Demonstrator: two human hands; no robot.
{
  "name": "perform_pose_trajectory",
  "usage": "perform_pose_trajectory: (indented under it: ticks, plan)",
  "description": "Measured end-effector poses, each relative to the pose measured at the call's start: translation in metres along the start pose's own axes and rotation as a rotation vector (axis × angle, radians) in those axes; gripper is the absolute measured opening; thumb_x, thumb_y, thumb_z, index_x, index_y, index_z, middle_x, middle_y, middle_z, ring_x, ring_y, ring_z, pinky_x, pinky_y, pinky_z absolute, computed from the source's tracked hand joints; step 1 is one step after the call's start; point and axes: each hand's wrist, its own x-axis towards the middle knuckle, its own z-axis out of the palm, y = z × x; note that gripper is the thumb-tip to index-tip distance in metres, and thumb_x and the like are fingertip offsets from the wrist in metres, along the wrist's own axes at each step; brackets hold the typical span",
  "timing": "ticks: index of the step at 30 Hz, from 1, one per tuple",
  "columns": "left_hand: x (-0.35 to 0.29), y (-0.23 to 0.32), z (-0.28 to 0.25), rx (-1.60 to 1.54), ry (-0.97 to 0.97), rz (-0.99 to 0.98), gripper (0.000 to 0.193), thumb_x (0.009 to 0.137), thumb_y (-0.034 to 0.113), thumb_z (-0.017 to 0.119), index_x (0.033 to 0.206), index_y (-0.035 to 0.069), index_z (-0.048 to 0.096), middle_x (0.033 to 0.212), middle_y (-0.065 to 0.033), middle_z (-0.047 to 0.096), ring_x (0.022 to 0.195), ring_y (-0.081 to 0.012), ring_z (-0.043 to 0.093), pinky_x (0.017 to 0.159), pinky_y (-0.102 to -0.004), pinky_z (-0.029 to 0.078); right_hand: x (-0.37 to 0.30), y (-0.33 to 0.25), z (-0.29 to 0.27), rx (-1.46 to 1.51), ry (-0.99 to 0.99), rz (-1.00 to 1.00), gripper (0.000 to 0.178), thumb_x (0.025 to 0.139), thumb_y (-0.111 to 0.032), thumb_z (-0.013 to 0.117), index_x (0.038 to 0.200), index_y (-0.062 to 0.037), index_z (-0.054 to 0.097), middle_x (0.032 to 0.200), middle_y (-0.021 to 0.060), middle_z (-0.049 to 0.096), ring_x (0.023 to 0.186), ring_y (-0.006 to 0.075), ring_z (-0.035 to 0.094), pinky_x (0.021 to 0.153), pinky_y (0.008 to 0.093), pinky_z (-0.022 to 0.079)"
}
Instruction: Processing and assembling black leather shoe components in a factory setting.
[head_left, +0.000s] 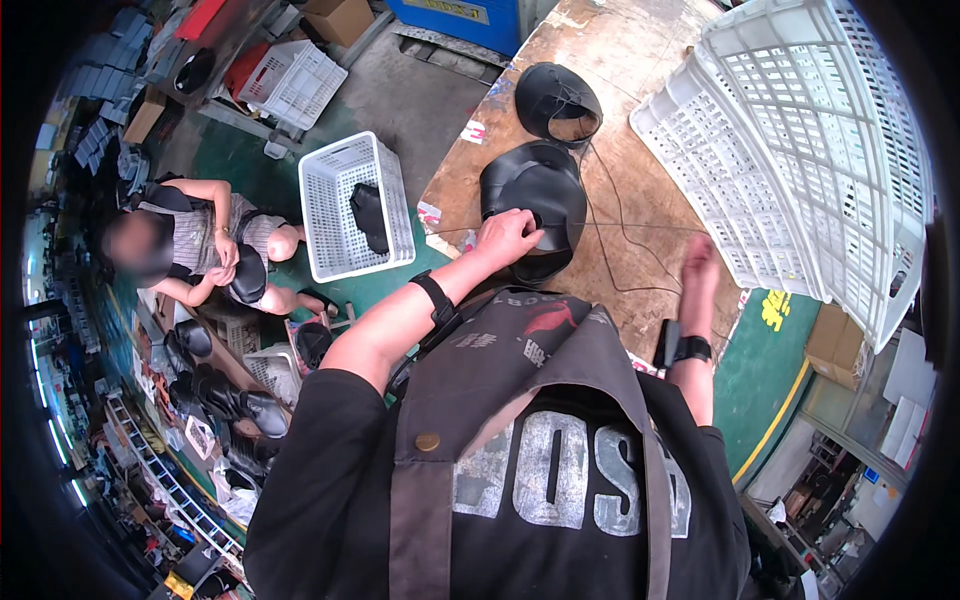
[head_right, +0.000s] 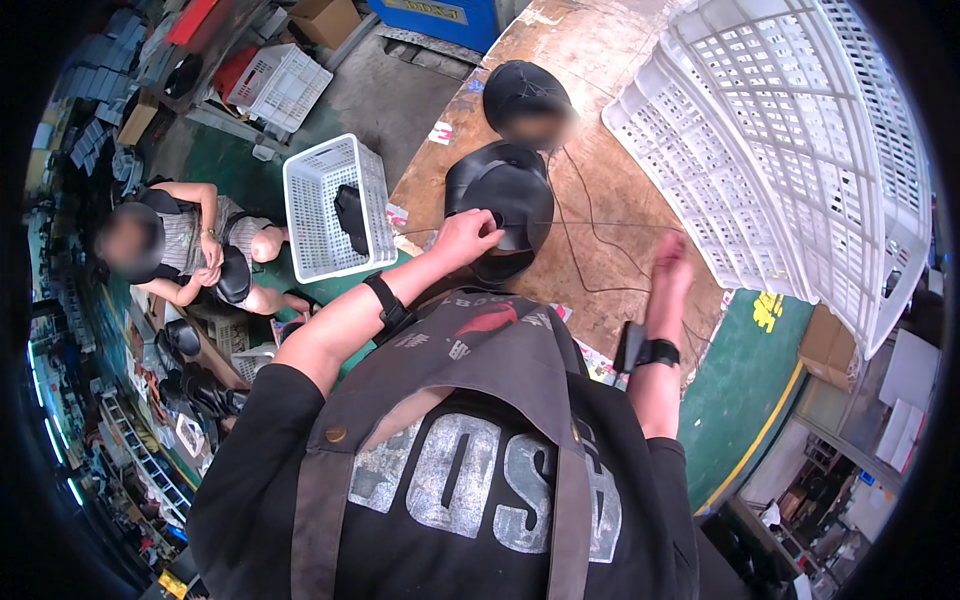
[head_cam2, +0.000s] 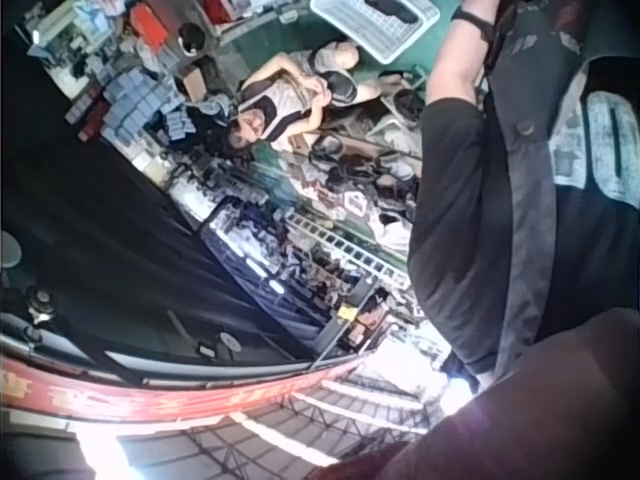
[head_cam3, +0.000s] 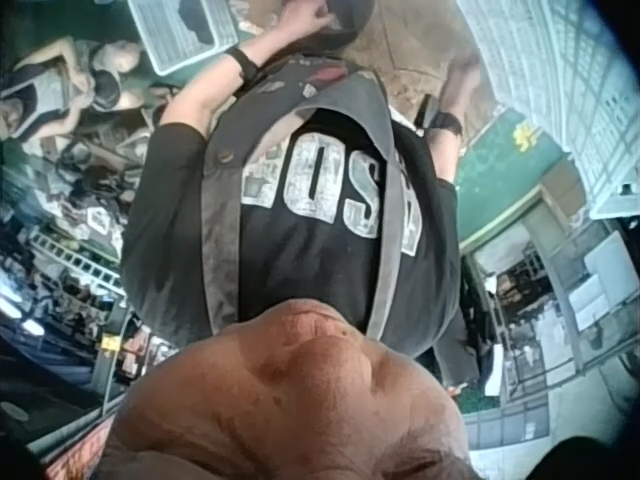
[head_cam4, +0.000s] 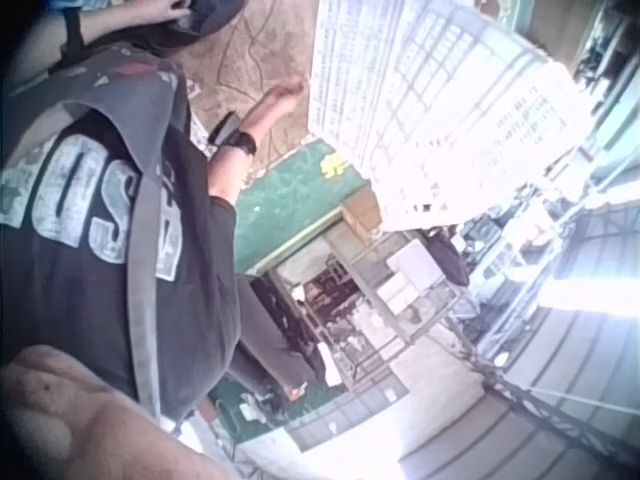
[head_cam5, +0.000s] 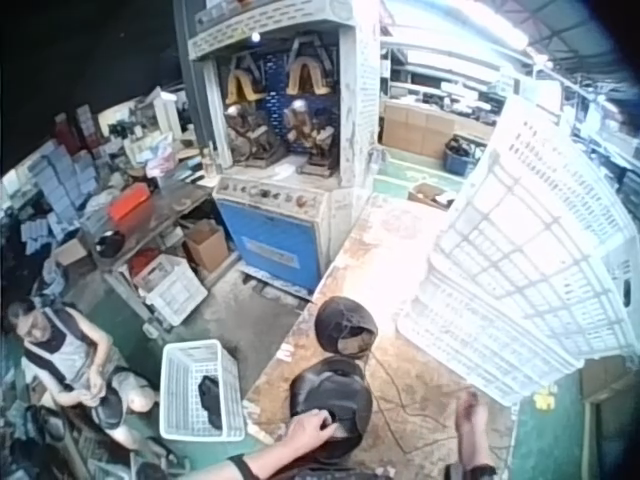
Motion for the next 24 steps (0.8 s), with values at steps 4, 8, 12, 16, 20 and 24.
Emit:
perform_pose_trajectory:
  ticks: [4,8,12,16,20,24]
  plan:
    - [0.003,-0.015,0.002,-0.271,0.003,-0.156,0.02,0.077,0.024,0.063,0.079,0.005,0.06,0.077,-0.0137,0.062,0.075,-0.0293,0.061,0.067,-0.0373,0.048,0.025,-0.048,-0.011,0.246,0.221,-0.173,0.021,0.092,-0.013,0.044,0.093,0.0055,0.055,0.087,0.0111,0.062,0.082,0.0189,0.062,0.075,0.0301,0.056]
    - [0.007,-0.041,0.01,-0.628,-0.089,-0.264,0.017,0.082,0.018,0.061,0.081,0.002,0.061,0.071,-0.0072,0.063,0.069,-0.0147,0.061,0.064,-0.0298,0.047,-0.029,0.003,0.07,-0.435,-0.147,-0.021,0.013,0.085,-0.013,0.058,0.094,-0.0031,0.06,0.08,0.004,0.06,0.073,0.0125,0.058,0.069,0.0234,0.049]
    - [0.01,-0.025,-0.003,-0.795,-0.245,-0.451,0.012,0.088,0.017,0.056,0.089,0.006,0.06,0.082,0.0005,0.06,0.075,-0.0081,0.055,0.07,-0.0232,0.046,-0.107,0.075,0.127,-0.914,-0.724,0.124,0.023,0.082,-0.01,0.062,0.104,-0.0042,0.063,0.095,0.0036,0.064,0.082,0.0104,0.058,0.075,0.0249,0.047]
    - [0.006,-0.024,-0.004,-0.882,-0.199,-0.471,0.01,0.086,0.016,0.058,0.086,0.006,0.061,0.078,0.0,0.061,0.07,-0.0081,0.056,0.065,-0.0231,0.046,-0.13,0.119,0.146,-1.214,-0.99,0.107,0.017,0.076,-0.002,0.065,0.093,-0.0035,0.062,0.079,0.0017,0.063,0.072,0.0084,0.058,0.067,0.0229,0.047]
    - [0.005,-0.021,-0.009,-0.864,-0.216,-0.503,0.011,0.088,0.017,0.057,0.088,0.007,0.061,0.08,0.0001,0.061,0.073,-0.0085,0.057,0.069,-0.0235,0.046,-0.129,0.131,0.141,-1.251,-1.005,0.113,0.017,0.073,0.0,0.067,0.087,-0.0041,0.057,0.071,0.0012,0.061,0.067,0.0081,0.058,0.063,0.024,0.047]
    - [0.004,-0.02,-0.01,-0.86,-0.236,-0.509,0.013,0.089,0.018,0.056,0.09,0.006,0.061,0.083,-0.0001,0.061,0.075,-0.0088,0.057,0.07,-0.024,0.047,-0.136,0.124,0.15,-1.342,-0.984,-0.033,0.021,0.07,-0.001,0.069,0.083,-0.0045,0.052,0.067,0.0029,0.06,0.063,0.01,0.059,0.06,0.0255,0.047]
